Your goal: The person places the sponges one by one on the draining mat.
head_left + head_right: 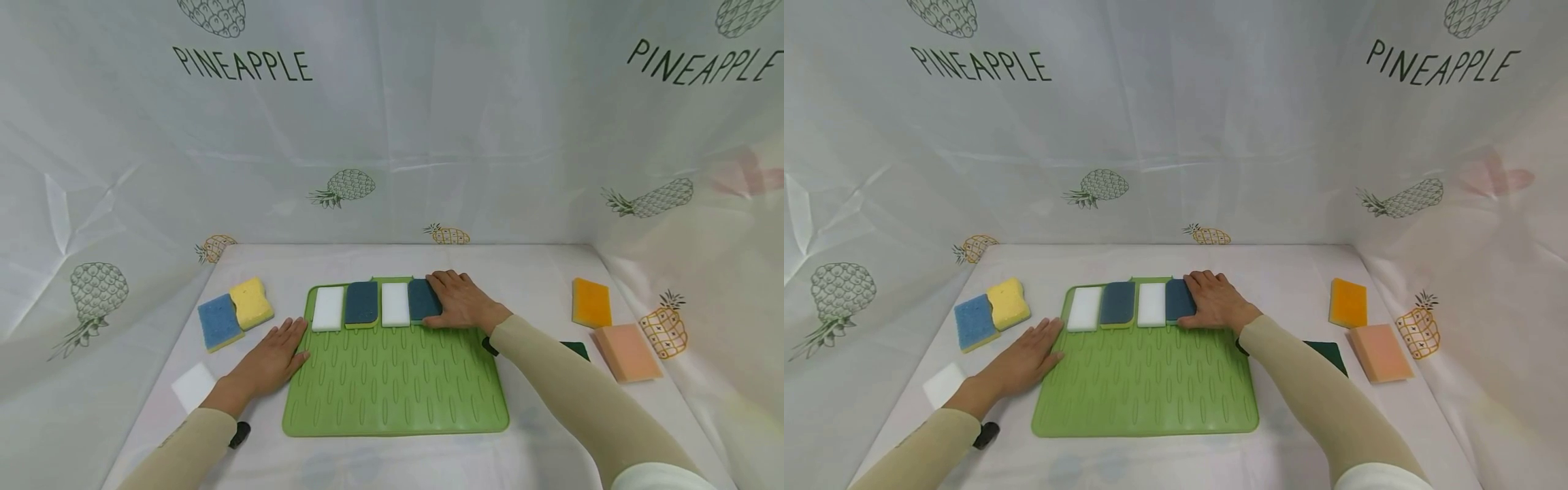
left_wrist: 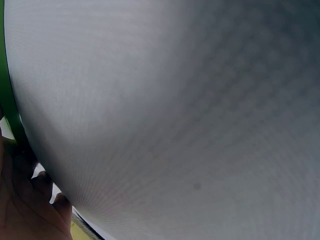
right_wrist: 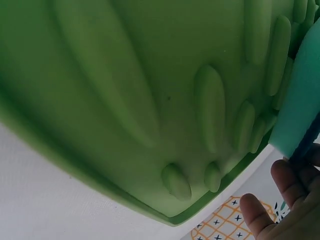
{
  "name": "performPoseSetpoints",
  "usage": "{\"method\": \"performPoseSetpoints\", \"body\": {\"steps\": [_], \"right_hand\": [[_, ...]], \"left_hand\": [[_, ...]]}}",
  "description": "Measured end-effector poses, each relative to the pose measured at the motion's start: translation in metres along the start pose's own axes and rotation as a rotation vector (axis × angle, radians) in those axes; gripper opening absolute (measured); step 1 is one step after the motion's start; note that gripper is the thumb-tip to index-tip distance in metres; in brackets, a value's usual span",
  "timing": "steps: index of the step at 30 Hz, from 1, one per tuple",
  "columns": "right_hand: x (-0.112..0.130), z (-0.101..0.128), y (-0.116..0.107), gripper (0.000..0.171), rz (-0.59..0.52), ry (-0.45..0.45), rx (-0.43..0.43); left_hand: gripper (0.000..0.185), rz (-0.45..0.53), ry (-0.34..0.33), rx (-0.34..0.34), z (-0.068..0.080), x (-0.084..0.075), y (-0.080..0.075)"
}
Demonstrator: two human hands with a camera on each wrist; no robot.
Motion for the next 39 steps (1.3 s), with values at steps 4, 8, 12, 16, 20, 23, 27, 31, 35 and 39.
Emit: {"method": "performPoseSetpoints", "body": {"steps": [4, 8, 12, 16, 20, 23, 27, 31, 35, 39], "right_hand": [[0.001, 0.002, -0.002, 0.109, -0.008, 0.005, 0.007], [0.002, 0.003, -0.003, 0.111, -0.018, 0.013, 0.020], [0.002, 0.004, -0.005, 0.113, -0.017, 0.022, 0.030], [0.002, 0.008, -0.010, 0.114, -0.007, 0.020, 0.023], [-0.002, 0.017, -0.017, 0.106, 0.016, -0.002, -0.036], [-0.007, 0.027, -0.023, 0.094, 0.043, -0.038, -0.126], [-0.022, 0.044, -0.034, 0.077, 0.084, -0.083, -0.276], [-0.046, 0.067, -0.045, 0.068, 0.133, -0.104, -0.380], [-0.076, 0.096, -0.055, 0.065, 0.178, -0.103, -0.425], [-0.110, 0.130, -0.065, 0.063, 0.247, -0.107, -0.448]], "left_hand": [[0.070, 0.003, 0.000, -0.002, 0.000, 0.000, 0.000], [0.070, 0.001, -0.002, 0.000, 0.000, 0.000, 0.001], [0.070, 0.001, -0.003, -0.002, 0.000, 0.001, 0.002], [0.071, 0.007, -0.008, -0.002, -0.001, 0.002, 0.004], [0.072, 0.003, -0.014, 0.004, -0.001, 0.003, 0.006], [0.072, -0.001, -0.014, 0.008, -0.001, 0.003, 0.008], [0.072, 0.005, -0.012, 0.008, -0.001, 0.003, 0.009], [0.072, 0.013, -0.009, 0.001, -0.001, 0.002, 0.008], [0.071, 0.013, -0.005, -0.008, 0.000, 0.001, 0.004], [0.071, 0.013, -0.006, -0.005, 0.000, 0.000, 0.002]]}}
Point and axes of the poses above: each hand's wrist, its own z-axis away from the middle knuckle, its own y-axis out of the palm, x = y × z, the point moved 4 cm from there along -z, towards the middle knuckle, and after that the axes turned 12 degrees about -z, right-handed, at the moved point
